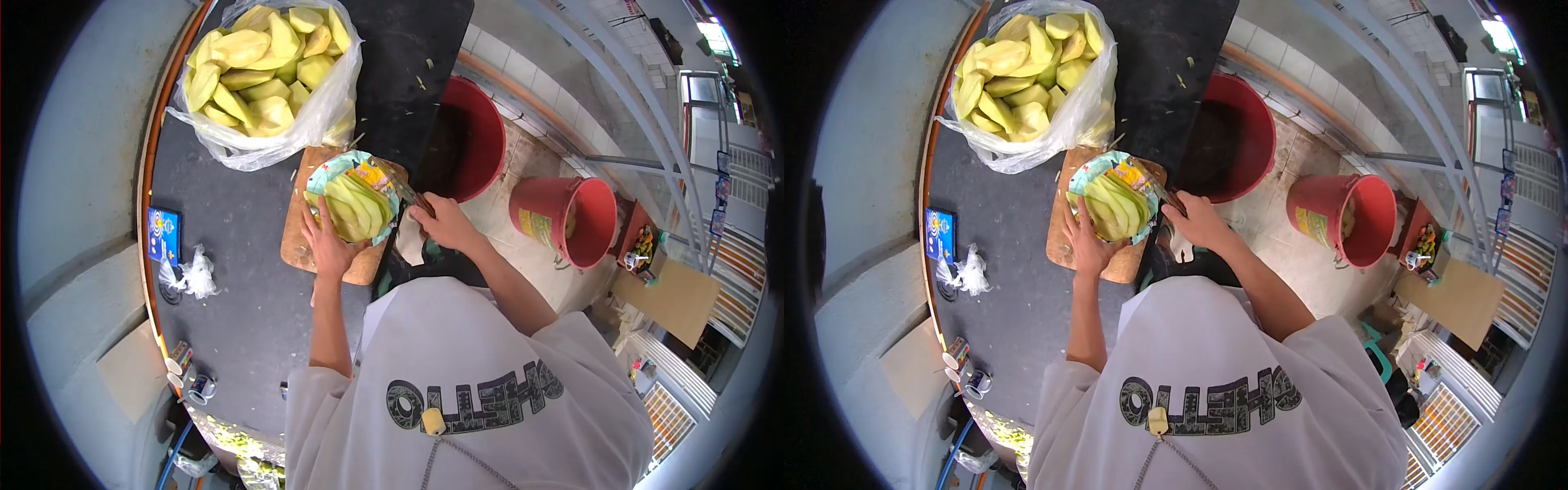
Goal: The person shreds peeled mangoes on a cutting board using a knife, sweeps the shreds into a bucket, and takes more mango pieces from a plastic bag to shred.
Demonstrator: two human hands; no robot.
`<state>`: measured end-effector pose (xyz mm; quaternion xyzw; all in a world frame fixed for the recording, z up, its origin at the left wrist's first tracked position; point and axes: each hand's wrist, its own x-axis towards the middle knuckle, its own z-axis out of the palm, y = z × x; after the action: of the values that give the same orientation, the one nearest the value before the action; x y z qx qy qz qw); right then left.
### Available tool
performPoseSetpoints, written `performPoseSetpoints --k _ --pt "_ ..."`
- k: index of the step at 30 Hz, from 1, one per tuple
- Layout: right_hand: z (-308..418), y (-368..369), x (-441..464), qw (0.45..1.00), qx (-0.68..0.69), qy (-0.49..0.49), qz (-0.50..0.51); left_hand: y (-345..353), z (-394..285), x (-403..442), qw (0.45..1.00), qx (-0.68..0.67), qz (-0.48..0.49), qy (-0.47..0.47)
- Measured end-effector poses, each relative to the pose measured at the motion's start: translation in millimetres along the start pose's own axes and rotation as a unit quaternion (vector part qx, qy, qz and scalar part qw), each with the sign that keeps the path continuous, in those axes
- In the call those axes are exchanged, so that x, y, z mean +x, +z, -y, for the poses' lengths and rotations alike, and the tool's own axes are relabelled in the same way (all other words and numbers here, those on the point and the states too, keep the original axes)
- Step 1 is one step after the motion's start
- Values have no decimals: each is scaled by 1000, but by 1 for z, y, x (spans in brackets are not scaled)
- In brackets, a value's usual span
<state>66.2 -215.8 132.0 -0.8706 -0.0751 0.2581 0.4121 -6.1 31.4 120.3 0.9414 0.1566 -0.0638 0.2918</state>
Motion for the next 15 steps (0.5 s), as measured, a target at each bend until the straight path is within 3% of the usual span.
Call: performPoseSetpoints --k 2,4,10,15 --pt "1 -2 -1 1000 -2 5 6 0 6 6 1000 -10 -3 25" --pt "1 0 -3 1000 -7 9 4 6 14 8 988 -133 45 58" --pt "18 -10 -6 997 32 60 49 21 24 -1 984 -60 37 163" --pt "17 -11 -8 997 22 56 45 9 15 -12 989 -51 40 129"
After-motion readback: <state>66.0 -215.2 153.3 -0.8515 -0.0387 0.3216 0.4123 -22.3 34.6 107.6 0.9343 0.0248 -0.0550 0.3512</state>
